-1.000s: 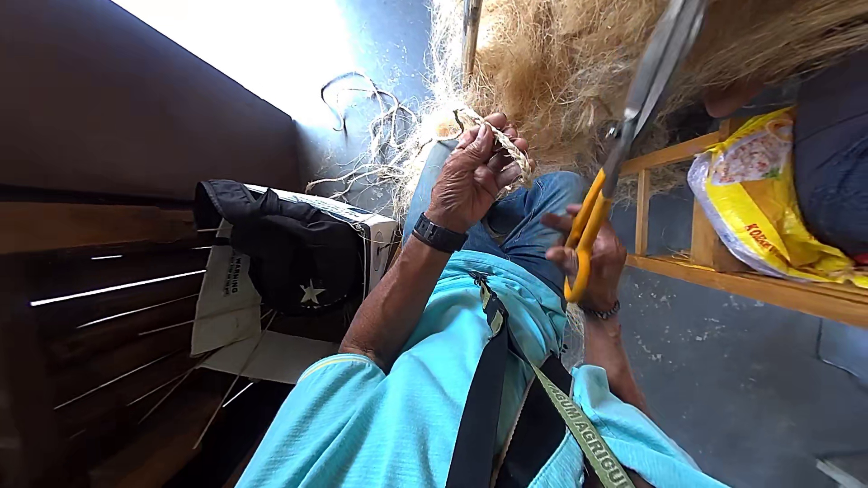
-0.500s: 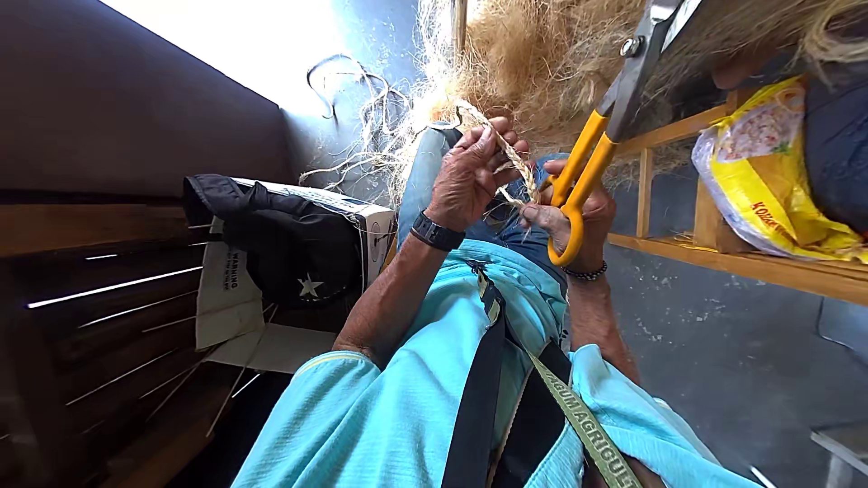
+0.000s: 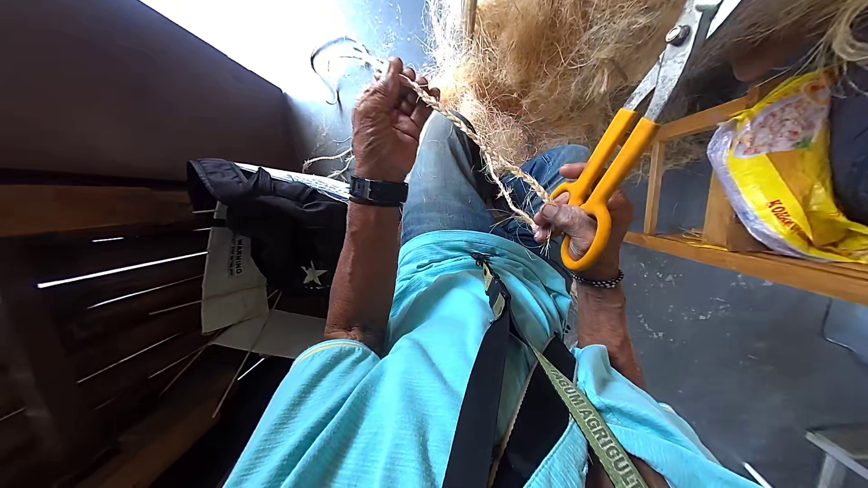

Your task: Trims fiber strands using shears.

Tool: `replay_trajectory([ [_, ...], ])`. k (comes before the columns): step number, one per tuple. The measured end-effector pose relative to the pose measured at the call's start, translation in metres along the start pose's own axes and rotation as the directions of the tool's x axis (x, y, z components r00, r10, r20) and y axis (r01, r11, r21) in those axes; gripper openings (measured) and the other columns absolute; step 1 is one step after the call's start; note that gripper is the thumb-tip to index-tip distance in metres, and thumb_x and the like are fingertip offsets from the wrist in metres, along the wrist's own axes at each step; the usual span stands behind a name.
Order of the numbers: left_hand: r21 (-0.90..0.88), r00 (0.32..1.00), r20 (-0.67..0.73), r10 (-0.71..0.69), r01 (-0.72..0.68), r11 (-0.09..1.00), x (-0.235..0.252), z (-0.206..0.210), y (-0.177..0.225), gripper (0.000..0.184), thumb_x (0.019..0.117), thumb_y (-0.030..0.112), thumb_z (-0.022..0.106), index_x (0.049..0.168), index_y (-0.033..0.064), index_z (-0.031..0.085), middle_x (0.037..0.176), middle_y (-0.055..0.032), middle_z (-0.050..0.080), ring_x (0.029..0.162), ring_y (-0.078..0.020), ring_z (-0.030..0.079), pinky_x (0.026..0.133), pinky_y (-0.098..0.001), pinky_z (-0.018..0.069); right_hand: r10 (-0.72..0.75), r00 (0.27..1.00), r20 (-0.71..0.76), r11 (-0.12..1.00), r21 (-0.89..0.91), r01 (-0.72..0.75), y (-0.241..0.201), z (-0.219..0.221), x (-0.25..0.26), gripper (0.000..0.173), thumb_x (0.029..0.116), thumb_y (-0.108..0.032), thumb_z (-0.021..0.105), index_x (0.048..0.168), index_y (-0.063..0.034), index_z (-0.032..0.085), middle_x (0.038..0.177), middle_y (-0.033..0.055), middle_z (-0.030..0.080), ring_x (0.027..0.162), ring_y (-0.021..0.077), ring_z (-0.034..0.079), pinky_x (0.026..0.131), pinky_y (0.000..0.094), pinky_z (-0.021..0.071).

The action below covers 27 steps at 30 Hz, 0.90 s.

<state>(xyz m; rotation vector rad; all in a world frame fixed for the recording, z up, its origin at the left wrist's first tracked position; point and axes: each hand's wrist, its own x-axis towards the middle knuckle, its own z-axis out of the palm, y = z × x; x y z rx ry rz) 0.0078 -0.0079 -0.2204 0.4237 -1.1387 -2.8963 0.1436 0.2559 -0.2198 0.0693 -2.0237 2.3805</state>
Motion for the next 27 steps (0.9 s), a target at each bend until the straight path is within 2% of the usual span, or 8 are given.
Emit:
replay_trajectory([
  [5, 0.163, 0.969, -0.125, 0.211, -0.189, 0.968, 0.028, -0.019, 0.043, 0.021, 0.1092, 0.008, 0.04, 0.097, 0.0056, 0.058, 0.079, -0.0066, 0.069, 0.077, -0.019, 0.072, 0.08, -0.0375, 0.0629, 0.076, 0.996, 0.037, 0.997, -0.022, -0.075, -0.001, -0.002, -0.007, 0.053, 0.0852, -0.004, 0.072, 0.135, -0.0035, 0.055, 0.075, 0.0046, 0.07, 0.057, 0.0188, 0.069, 0.053, 0.0367, 0.0633],
  [8, 0.359, 0.945, -0.177, 0.276, -0.199, 0.912, 0.046, -0.045, 0.069, 0.017, 0.11, 0.009, 0.04, 0.11, -0.0008, 0.054, 0.083, -0.0118, 0.072, 0.076, -0.025, 0.075, 0.075, -0.0414, 0.0652, 0.083, 0.996, 0.045, 0.996, -0.04, -0.082, 0.002, -0.006, -0.01, 0.053, 0.0842, -0.003, 0.072, 0.134, -0.003, 0.055, 0.074, 0.0046, 0.069, 0.057, 0.0186, 0.069, 0.053, 0.0365, 0.0632],
  [11, 0.525, 0.958, -0.239, 0.157, -0.008, 0.851, 0.063, -0.075, 0.066, 0.03, 0.1125, 0.02, 0.037, 0.12, -0.0022, 0.054, 0.092, -0.0113, 0.075, 0.08, -0.0242, 0.075, 0.075, -0.0406, 0.065, 0.094, 0.995, 0.046, 0.995, -0.021, -0.093, 0.013, -0.002, -0.007, 0.052, 0.0861, -0.002, 0.071, 0.135, -0.0025, 0.054, 0.077, 0.0054, 0.069, 0.059, 0.0191, 0.069, 0.054, 0.0375, 0.0633],
  [15, 0.726, 0.922, -0.376, -0.091, 0.355, 0.589, 0.043, -0.085, 0.03, 0.046, 0.1107, 0.041, 0.038, 0.127, 0.0003, 0.054, 0.093, -0.0094, 0.073, 0.071, -0.0217, 0.073, 0.068, -0.0389, 0.064, 0.189, 0.982, -0.019, 0.976, -0.104, -0.19, 0.026, 0.007, 0.001, 0.051, 0.0868, -0.001, 0.07, 0.136, -0.0041, 0.055, 0.081, 0.0065, 0.072, 0.063, 0.0189, 0.071, 0.055, 0.0361, 0.0637],
  [19, 0.833, 0.912, -0.324, -0.254, 0.402, 0.381, -0.007, -0.084, -0.011, 0.042, 0.1088, 0.036, 0.048, 0.124, -0.0014, 0.06, 0.091, -0.0115, 0.074, 0.067, -0.0195, 0.073, 0.065, -0.0368, 0.0637, 0.253, 0.968, 0.001, 0.966, -0.055, -0.252, 0.035, 0.009, -0.007, 0.051, 0.0899, -0.003, 0.067, 0.138, -0.0081, 0.053, 0.084, 0.0074, 0.071, 0.064, 0.0184, 0.071, 0.055, 0.0348, 0.0631],
  [21, 0.837, 0.909, -0.158, -0.386, 0.33, 0.436, -0.033, -0.076, -0.022, 0.032, 0.1077, 0.026, 0.051, 0.117, -0.0019, 0.063, 0.086, -0.0091, 0.074, 0.066, -0.0159, 0.071, 0.063, -0.0339, 0.062, 0.254, 0.967, -0.002, 0.967, -0.031, -0.253, 0.036, 0.01, -0.01, 0.051, 0.0905, -0.003, 0.067, 0.139, -0.009, 0.053, 0.084, 0.0071, 0.07, 0.064, 0.0182, 0.071, 0.056, 0.0352, 0.0637],
  [24, 0.736, 0.814, 0.168, -0.556, 0.271, 0.62, -0.065, -0.061, -0.041, 0.027, 0.1025, 0.016, 0.055, 0.121, -0.0016, 0.065, 0.095, -0.0096, 0.074, 0.077, -0.0165, 0.071, 0.066, -0.0338, 0.0617, 0.265, 0.962, -0.063, 0.964, -0.007, -0.266, 0.034, 0.016, -0.008, 0.049, 0.0901, -0.001, 0.067, 0.137, -0.0072, 0.053, 0.083, 0.0059, 0.072, 0.066, 0.0186, 0.073, 0.058, 0.0362, 0.065],
  [27, 0.603, 0.82, 0.253, -0.513, 0.281, 0.746, -0.086, -0.039, -0.063, 0.039, 0.0967, 0.012, 0.063, 0.132, -0.0035, 0.058, 0.109, -0.0114, 0.072, 0.091, -0.0181, 0.071, 0.074, -0.0348, 0.061, 0.254, 0.963, -0.088, 0.967, -0.003, -0.256, 0.035, 0.019, -0.005, 0.047, 0.0904, -0.001, 0.065, 0.136, -0.0042, 0.053, 0.082, 0.0059, 0.072, 0.065, 0.0191, 0.072, 0.058, 0.0373, 0.0651],
])
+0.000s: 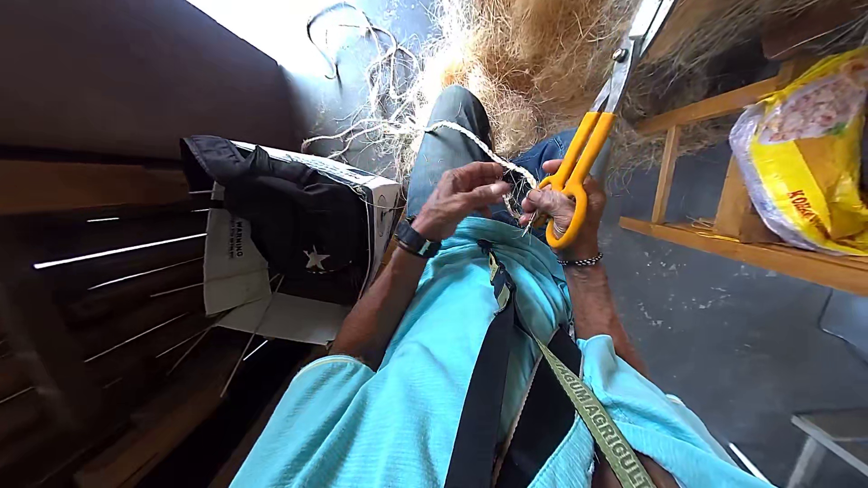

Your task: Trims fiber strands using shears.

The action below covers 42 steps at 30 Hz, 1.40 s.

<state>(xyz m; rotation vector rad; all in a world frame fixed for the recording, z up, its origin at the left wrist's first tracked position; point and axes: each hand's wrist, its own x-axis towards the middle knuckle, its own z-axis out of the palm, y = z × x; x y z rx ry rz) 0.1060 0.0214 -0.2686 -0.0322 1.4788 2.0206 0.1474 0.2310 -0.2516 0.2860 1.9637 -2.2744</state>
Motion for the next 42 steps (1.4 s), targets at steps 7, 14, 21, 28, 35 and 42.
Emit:
replay_trajectory([
  [7, -0.246, 0.954, -0.26, 0.149, -0.215, 0.945, 0.002, 0.043, -0.011, 0.054, 0.0915, 0.002, 0.065, 0.142, -0.0058, 0.047, 0.107, -0.0099, 0.071, 0.094, -0.015, 0.069, 0.089, -0.0332, 0.0583, -0.03, 0.999, -0.012, 1.0, -0.008, 0.03, 0.005, 0.019, 0.0, 0.044, 0.0881, 0.0, 0.068, 0.13, -0.0041, 0.056, 0.084, 0.0063, 0.072, 0.065, 0.0179, 0.072, 0.056, 0.0348, 0.0641],
  [14, -0.12, 0.871, -0.433, 0.231, -0.31, 0.943, 0.004, 0.045, -0.004, 0.052, 0.0893, -0.003, 0.068, 0.139, -0.0038, 0.053, 0.091, -0.0097, 0.07, 0.07, -0.013, 0.065, 0.06, -0.0267, 0.0564, -0.051, 0.998, 0.02, 0.988, -0.146, 0.053, 0.013, 0.038, 0.007, 0.041, 0.087, -0.002, 0.07, 0.127, -0.0071, 0.062, 0.09, 0.0061, 0.066, 0.062, 0.0097, 0.061, 0.051, 0.0246, 0.0545],
  [21, -0.193, 0.862, -0.458, 0.216, -0.333, 0.923, 0.005, 0.016, 0.01, 0.054, 0.0883, -0.003, 0.065, 0.141, -0.0049, 0.051, 0.084, -0.0093, 0.068, 0.069, -0.0184, 0.068, 0.07, -0.0377, 0.0622, -0.137, 0.978, 0.159, 0.974, -0.158, 0.162, 0.02, 0.025, 0.013, 0.047, 0.0916, -0.011, 0.075, 0.133, -0.005, 0.054, 0.103, 0.0077, 0.075, 0.086, 0.0152, 0.075, 0.073, 0.0312, 0.0648],
  [28, -0.271, 0.87, -0.47, 0.146, -0.3, 0.915, 0.005, -0.013, 0.046, 0.044, 0.0909, -0.003, 0.058, 0.135, -0.0026, 0.058, 0.086, -0.0083, 0.068, 0.062, -0.0135, 0.063, 0.058, -0.0286, 0.058, -0.195, 0.975, 0.108, 0.83, -0.511, 0.222, 0.022, -0.03, 0.0, 0.093, 0.0681, -0.049, 0.09, 0.136, 0.0008, 0.05, 0.115, 0.009, 0.073, 0.106, 0.0175, 0.07, 0.092, 0.0394, 0.0583],
  [35, -0.105, 0.853, -0.451, 0.262, -0.343, 0.934, 0.008, -0.019, 0.057, 0.038, 0.0866, -0.005, 0.064, 0.125, -0.0043, 0.065, 0.08, -0.0069, 0.069, 0.058, -0.0114, 0.061, 0.054, -0.0263, 0.0552, -0.226, 0.964, 0.14, 0.535, -0.809, 0.243, 0.025, -0.057, -0.02, 0.097, 0.0647, -0.049, 0.091, 0.136, 0.0059, 0.056, 0.101, 0.0178, 0.07, 0.09, 0.0321, 0.067, 0.079, 0.0524, 0.0559],
  [42, 0.16, 0.826, -0.441, 0.35, -0.312, 0.937, 0.009, -0.022, 0.062, 0.035, 0.0832, -0.001, 0.065, 0.118, -0.0041, 0.069, 0.073, -0.0025, 0.069, 0.055, -0.0079, 0.058, 0.051, -0.0242, 0.0508, -0.266, 0.954, 0.138, 0.477, -0.841, 0.255, 0.031, -0.055, -0.025, 0.092, 0.0656, -0.051, 0.089, 0.132, 0.0052, 0.059, 0.101, 0.0183, 0.07, 0.089, 0.0325, 0.068, 0.078, 0.0516, 0.0562],
])
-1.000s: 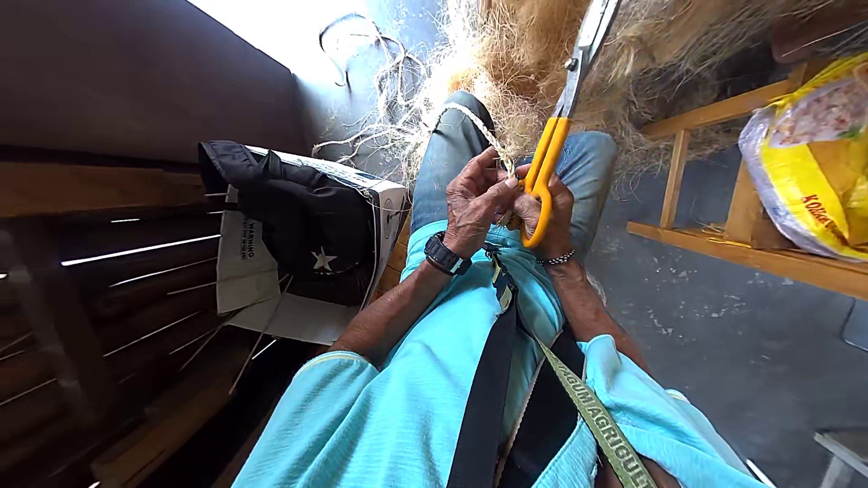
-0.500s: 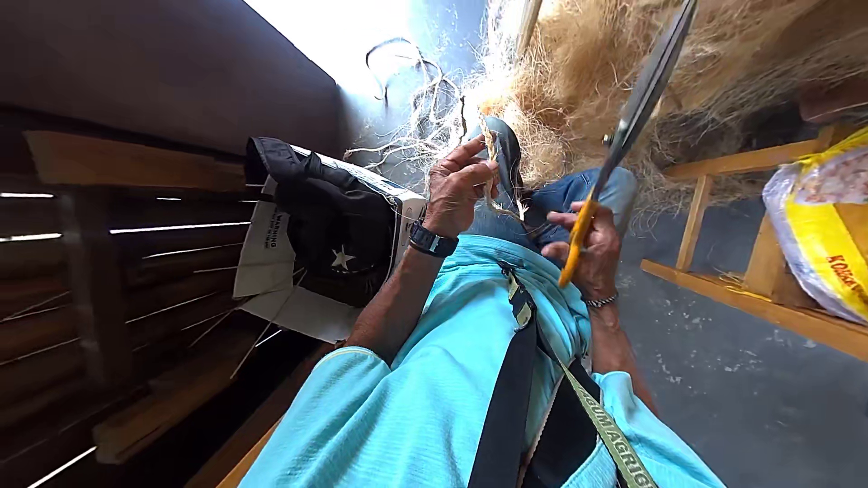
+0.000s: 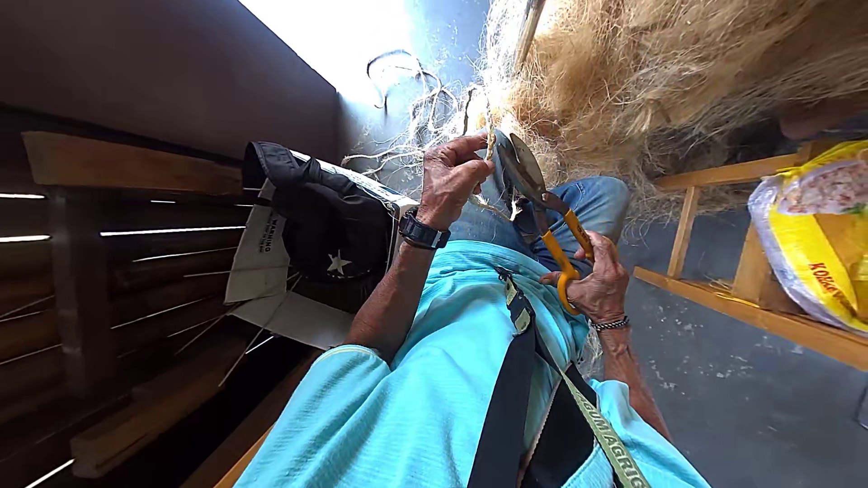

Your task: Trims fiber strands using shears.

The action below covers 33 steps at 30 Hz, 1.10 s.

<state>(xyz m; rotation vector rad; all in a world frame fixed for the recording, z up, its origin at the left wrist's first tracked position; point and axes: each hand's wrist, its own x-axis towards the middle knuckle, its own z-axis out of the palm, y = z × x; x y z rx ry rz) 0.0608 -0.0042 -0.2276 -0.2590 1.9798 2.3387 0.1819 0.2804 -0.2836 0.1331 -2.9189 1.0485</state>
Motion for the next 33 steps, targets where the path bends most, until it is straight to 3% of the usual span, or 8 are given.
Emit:
replay_trajectory([
  [8, 0.111, 0.998, 0.067, 0.021, -0.029, 0.993, 0.005, -0.004, 0.004, 0.026, 0.0813, -0.001, 0.064, 0.106, -0.0009, 0.074, 0.073, 0.0001, 0.067, 0.053, -0.0049, 0.053, 0.049, -0.0218, 0.0452, -0.001, 1.0, 0.025, 1.0, 0.001, 0.001, -0.002, -0.002, 0.008, 0.092, 0.0661, -0.05, 0.089, 0.135, 0.0032, 0.058, 0.103, 0.018, 0.07, 0.088, 0.033, 0.068, 0.076, 0.0529, 0.056],
  [22, 0.124, 0.994, 0.107, 0.001, -0.015, 0.992, 0.013, -0.007, 0.011, 0.022, 0.0817, 0.002, 0.064, 0.1, 0.0014, 0.075, 0.08, -0.0002, 0.071, 0.055, -0.003, 0.053, 0.048, -0.0202, 0.0419, -0.032, 0.999, -0.018, 0.999, -0.026, 0.032, -0.001, -0.003, 0.011, 0.087, 0.0686, -0.049, 0.088, 0.132, 0.0035, 0.061, 0.099, 0.0173, 0.071, 0.087, 0.0331, 0.068, 0.077, 0.0523, 0.0562],
  [33, 0.043, 0.998, 0.056, 0.013, -0.015, 0.999, 0.016, 0.006, -0.004, 0.026, 0.0815, 0.001, 0.065, 0.105, -0.0018, 0.073, 0.08, -0.0012, 0.069, 0.055, -0.0043, 0.053, 0.049, -0.021, 0.0436, -0.023, 0.998, -0.06, 0.985, -0.171, 0.013, 0.001, -0.007, 0.01, 0.065, 0.0763, -0.045, 0.083, 0.121, 0.0004, 0.07, 0.081, 0.0167, 0.071, 0.065, 0.0315, 0.066, 0.059, 0.052, 0.0519],
])
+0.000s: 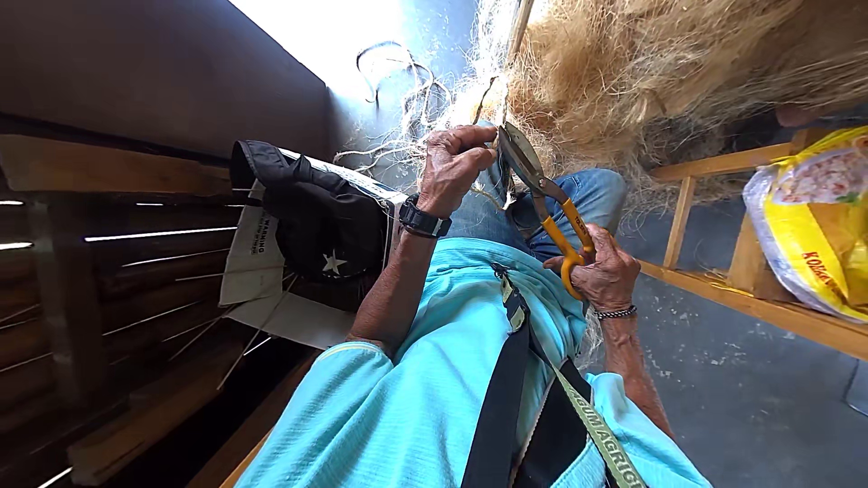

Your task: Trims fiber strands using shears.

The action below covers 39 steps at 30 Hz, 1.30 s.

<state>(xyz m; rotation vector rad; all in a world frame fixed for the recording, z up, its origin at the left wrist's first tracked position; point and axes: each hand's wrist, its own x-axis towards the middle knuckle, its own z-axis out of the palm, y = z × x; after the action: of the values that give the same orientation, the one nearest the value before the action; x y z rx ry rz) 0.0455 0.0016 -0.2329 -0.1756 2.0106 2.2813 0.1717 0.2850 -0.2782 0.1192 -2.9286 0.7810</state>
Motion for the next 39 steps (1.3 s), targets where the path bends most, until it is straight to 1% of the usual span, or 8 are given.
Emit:
replay_trajectory([
  [4, 0.04, 0.999, -0.007, 0.039, -0.039, 0.998, -0.001, 0.004, -0.003, 0.027, 0.0821, 0.001, 0.065, 0.107, -0.0027, 0.073, 0.085, -0.0018, 0.069, 0.06, -0.0045, 0.056, 0.053, -0.0218, 0.0469, 0.025, 1.0, -0.002, 0.999, -0.036, -0.025, 0.0, -0.001, -0.001, 0.064, 0.0775, -0.05, 0.081, 0.117, -0.0007, 0.072, 0.082, 0.0188, 0.072, 0.065, 0.0338, 0.067, 0.058, 0.0544, 0.0512],
  [10, 0.077, 0.997, 0.0, 0.082, -0.082, 0.994, -0.001, 0.008, -0.008, 0.027, 0.0831, 0.001, 0.065, 0.109, -0.0033, 0.073, 0.089, -0.0035, 0.069, 0.063, -0.005, 0.056, 0.056, -0.0224, 0.0477, 0.049, 0.998, 0.036, 0.999, -0.006, -0.049, 0.005, 0.0, -0.005, 0.05, 0.0825, -0.04, 0.079, 0.113, -0.0011, 0.074, 0.077, 0.0203, 0.072, 0.063, 0.0379, 0.069, 0.057, 0.0569, 0.0508],
  [15, -0.09, 1.0, 0.015, -0.005, 0.006, 0.996, 0.001, 0.011, -0.006, 0.027, 0.0855, 0.0, 0.065, 0.112, -0.0035, 0.069, 0.079, -0.001, 0.068, 0.057, -0.0047, 0.054, 0.052, -0.0212, 0.046, 0.112, 0.991, 0.07, 0.982, 0.146, -0.121, 0.003, 0.002, -0.007, 0.063, 0.0774, -0.05, 0.083, 0.114, 0.0001, 0.072, 0.074, 0.0153, 0.069, 0.061, 0.0277, 0.064, 0.06, 0.0502, 0.0512],
  [20, -0.257, 0.996, 0.03, -0.08, 0.085, 0.963, 0.005, 0.01, -0.008, 0.032, 0.0858, 0.0, 0.065, 0.118, -0.0019, 0.064, 0.077, -0.0015, 0.063, 0.058, -0.008, 0.056, 0.054, -0.0234, 0.0498, 0.128, 0.976, 0.178, 0.935, 0.305, -0.178, 0.003, -0.008, -0.008, 0.08, 0.071, -0.05, 0.087, 0.126, 0.0036, 0.063, 0.085, 0.0093, 0.068, 0.071, 0.0144, 0.061, 0.069, 0.0365, 0.0538],
  [28, -0.344, 0.995, 0.049, -0.083, 0.095, 0.934, 0.007, 0.009, -0.015, 0.044, 0.0904, -0.001, 0.062, 0.134, -0.0029, 0.058, 0.082, -0.005, 0.065, 0.063, -0.0107, 0.059, 0.059, -0.026, 0.0534, 0.077, 0.992, 0.105, 0.961, 0.258, -0.102, 0.003, -0.01, -0.009, 0.08, 0.0701, -0.048, 0.089, 0.125, 0.0047, 0.064, 0.089, 0.0139, 0.07, 0.076, 0.0239, 0.065, 0.071, 0.0457, 0.0552],
  [32, -0.435, 0.994, 0.095, -0.06, 0.096, 0.895, 0.008, 0.006, -0.02, 0.044, 0.0928, 0.001, 0.061, 0.136, -0.0024, 0.055, 0.089, -0.0069, 0.068, 0.067, -0.0112, 0.062, 0.063, -0.027, 0.0553, 0.082, 0.943, 0.321, 0.809, 0.532, -0.252, 0.006, -0.015, -0.01, 0.087, 0.0679, -0.051, 0.089, 0.128, 0.0045, 0.061, 0.089, 0.0008, 0.068, 0.074, 0.0008, 0.061, 0.071, 0.0202, 0.0544],
  [35, -0.49, 0.99, 0.134, -0.038, 0.099, 0.866, 0.009, 0.004, -0.023, 0.048, 0.0945, 0.003, 0.058, 0.142, -0.0007, 0.051, 0.099, -0.0097, 0.069, 0.074, -0.013, 0.065, 0.069, -0.029, 0.0579, -0.01, 0.887, 0.462, 0.637, 0.686, -0.35, 0.004, -0.021, -0.012, 0.093, 0.0696, -0.064, 0.084, 0.13, 0.003, 0.059, 0.084, -0.0053, 0.068, 0.07, 0.0018, 0.063, 0.066, 0.0205, 0.0559],
  [39, -0.561, 0.99, 0.136, -0.045, 0.114, 0.82, 0.01, 0.01, -0.03, 0.051, 0.0934, -0.004, 0.055, 0.143, 0.0028, 0.05, 0.104, -0.0102, 0.069, 0.08, -0.0161, 0.067, 0.074, -0.0331, 0.0597, -0.189, 0.804, 0.565, 0.49, 0.763, -0.421, 0.001, -0.028, -0.014, 0.094, 0.0774, -0.073, 0.073, 0.133, 0.0012, 0.056, 0.085, -0.0044, 0.066, 0.071, 0.0064, 0.062, 0.063, 0.0232, 0.0543],
])
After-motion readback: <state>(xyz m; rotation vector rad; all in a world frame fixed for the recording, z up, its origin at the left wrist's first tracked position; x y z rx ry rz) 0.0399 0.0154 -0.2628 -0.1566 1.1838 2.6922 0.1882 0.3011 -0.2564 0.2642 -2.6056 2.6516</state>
